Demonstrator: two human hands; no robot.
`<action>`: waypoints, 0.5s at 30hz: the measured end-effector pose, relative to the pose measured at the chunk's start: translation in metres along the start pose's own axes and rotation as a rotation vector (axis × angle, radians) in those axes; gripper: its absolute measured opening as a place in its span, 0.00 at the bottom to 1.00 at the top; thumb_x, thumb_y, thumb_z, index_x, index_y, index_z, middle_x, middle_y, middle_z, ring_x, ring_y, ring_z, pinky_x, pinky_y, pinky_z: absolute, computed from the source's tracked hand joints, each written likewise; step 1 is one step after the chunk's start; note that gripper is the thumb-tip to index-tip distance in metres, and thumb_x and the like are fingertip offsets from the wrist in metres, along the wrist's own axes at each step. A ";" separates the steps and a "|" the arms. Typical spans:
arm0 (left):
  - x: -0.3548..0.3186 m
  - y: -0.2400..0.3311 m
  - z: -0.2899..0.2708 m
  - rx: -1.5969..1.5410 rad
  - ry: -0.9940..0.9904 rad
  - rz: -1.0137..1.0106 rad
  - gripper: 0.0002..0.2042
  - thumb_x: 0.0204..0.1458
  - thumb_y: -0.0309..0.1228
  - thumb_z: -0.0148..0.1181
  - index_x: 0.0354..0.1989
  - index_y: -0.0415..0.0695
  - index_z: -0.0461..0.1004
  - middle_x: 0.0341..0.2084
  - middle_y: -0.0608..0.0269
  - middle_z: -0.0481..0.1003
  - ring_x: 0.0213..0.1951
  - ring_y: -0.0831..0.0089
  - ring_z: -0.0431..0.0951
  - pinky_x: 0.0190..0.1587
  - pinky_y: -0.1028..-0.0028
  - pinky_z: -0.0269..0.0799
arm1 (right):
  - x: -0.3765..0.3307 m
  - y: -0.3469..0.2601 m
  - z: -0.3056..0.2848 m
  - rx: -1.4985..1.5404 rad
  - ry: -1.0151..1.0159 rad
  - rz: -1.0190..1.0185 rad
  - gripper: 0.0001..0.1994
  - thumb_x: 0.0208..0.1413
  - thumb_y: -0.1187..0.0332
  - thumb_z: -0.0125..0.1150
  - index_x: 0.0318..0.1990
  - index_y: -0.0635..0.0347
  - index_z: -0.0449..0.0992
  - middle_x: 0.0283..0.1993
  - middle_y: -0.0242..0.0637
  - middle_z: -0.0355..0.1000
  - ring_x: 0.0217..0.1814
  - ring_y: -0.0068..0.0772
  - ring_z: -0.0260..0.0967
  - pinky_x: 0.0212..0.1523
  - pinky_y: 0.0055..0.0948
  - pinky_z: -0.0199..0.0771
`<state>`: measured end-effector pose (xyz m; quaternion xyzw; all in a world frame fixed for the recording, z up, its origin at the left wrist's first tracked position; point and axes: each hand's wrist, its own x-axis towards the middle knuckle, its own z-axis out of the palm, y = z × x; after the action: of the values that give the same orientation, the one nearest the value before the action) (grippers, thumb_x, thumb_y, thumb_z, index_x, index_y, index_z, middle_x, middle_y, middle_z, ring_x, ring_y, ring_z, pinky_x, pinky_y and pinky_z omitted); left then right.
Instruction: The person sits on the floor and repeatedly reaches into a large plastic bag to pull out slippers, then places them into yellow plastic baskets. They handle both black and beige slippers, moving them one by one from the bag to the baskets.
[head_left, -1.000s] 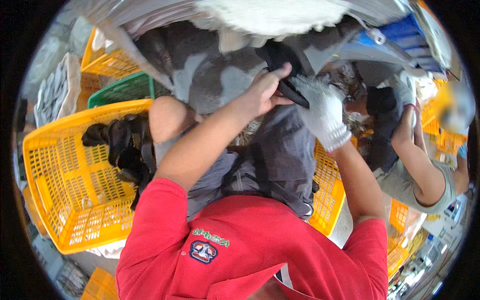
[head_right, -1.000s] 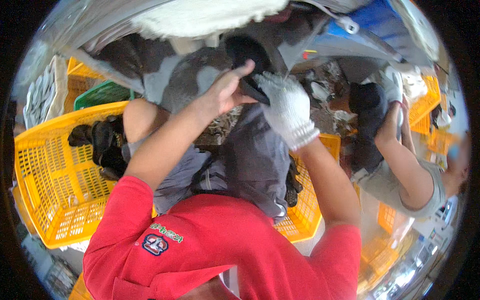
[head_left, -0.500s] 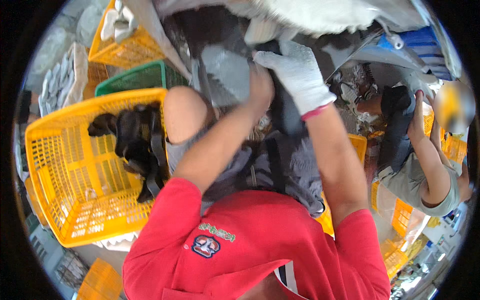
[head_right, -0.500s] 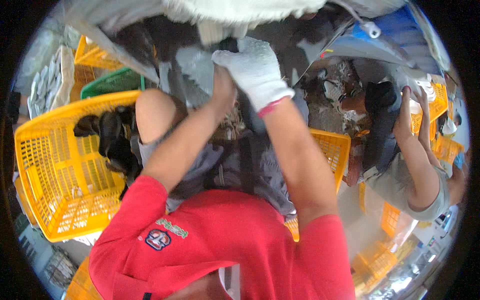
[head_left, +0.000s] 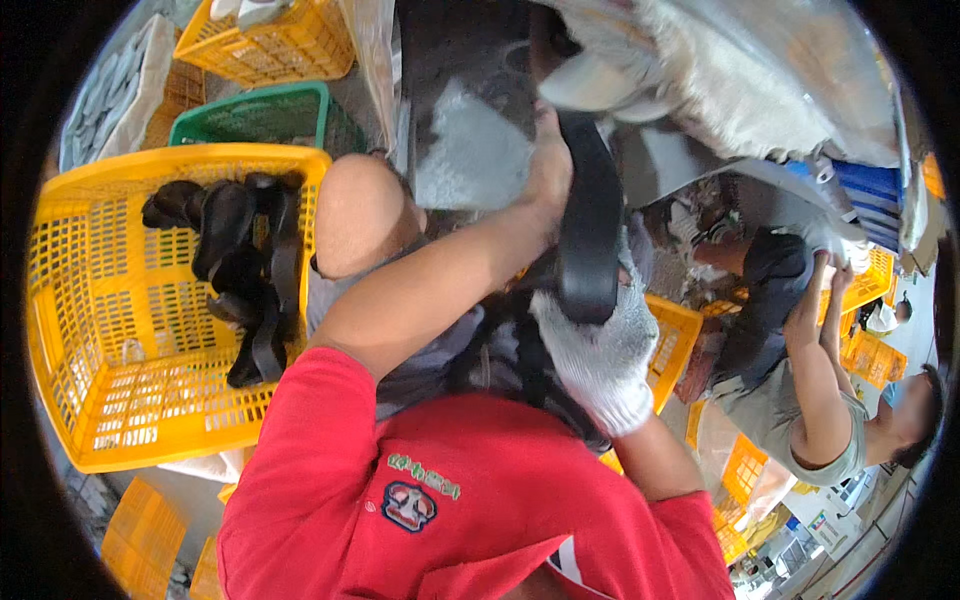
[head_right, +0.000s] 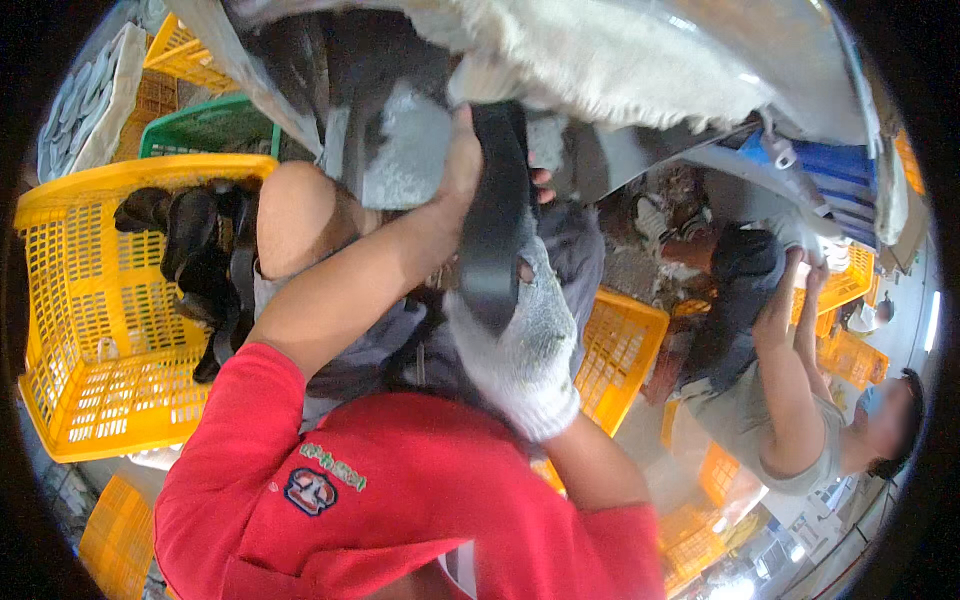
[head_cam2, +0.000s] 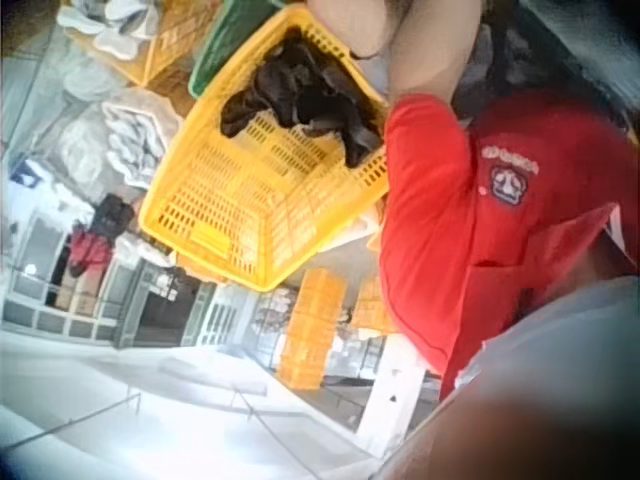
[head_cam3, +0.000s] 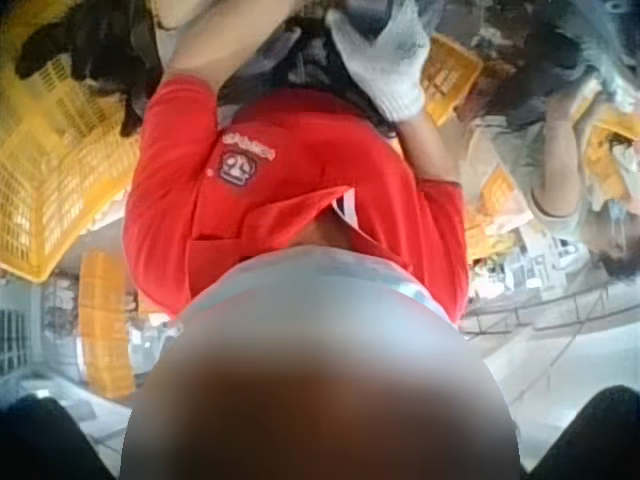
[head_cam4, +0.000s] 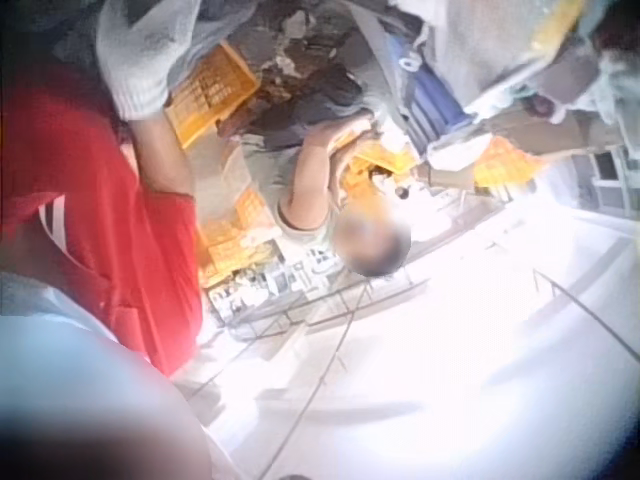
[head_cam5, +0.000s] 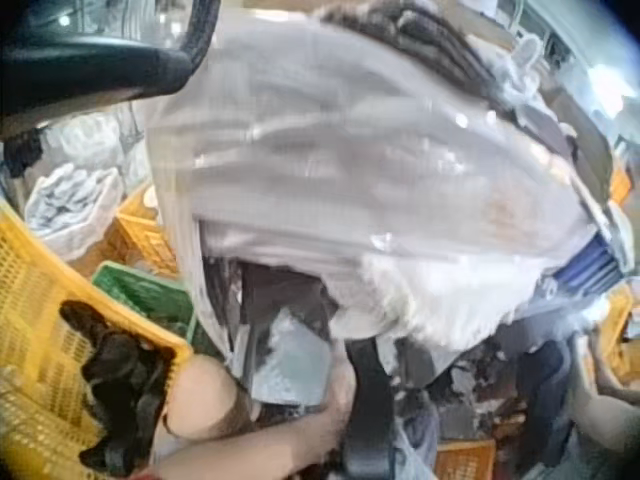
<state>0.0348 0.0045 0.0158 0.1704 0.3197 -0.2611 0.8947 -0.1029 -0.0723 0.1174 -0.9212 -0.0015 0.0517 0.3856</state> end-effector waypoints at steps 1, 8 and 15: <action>0.010 0.006 -0.003 0.061 -0.061 0.034 0.37 0.64 0.68 0.33 0.56 0.44 0.70 0.39 0.50 0.73 0.39 0.47 0.77 0.45 0.39 0.78 | 0.013 0.009 0.006 -0.094 0.152 -0.166 0.36 0.47 0.60 0.80 0.63 0.65 0.72 0.50 0.50 0.81 0.51 0.43 0.82 0.52 0.37 0.79; 0.036 -0.010 -0.042 0.658 0.006 0.950 0.36 0.72 0.56 0.26 0.60 0.34 0.71 0.50 0.41 0.78 0.54 0.47 0.78 0.60 0.50 0.71 | 0.099 -0.008 0.005 -0.100 0.095 -0.310 0.23 0.53 0.53 0.74 0.46 0.64 0.81 0.36 0.51 0.81 0.41 0.47 0.83 0.45 0.38 0.79; 0.092 0.005 -0.038 0.045 -0.153 0.215 0.40 0.65 0.63 0.29 0.59 0.35 0.69 0.36 0.35 0.76 0.40 0.36 0.78 0.45 0.36 0.78 | 0.055 -0.008 -0.006 -0.376 -0.155 -0.271 0.19 0.55 0.66 0.69 0.53 0.64 0.79 0.47 0.53 0.80 0.51 0.52 0.79 0.55 0.40 0.75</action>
<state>0.0798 -0.0062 -0.0720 0.2034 0.2246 -0.1830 0.9352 -0.0476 -0.0682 0.1222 -0.9614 -0.1645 0.0689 0.2097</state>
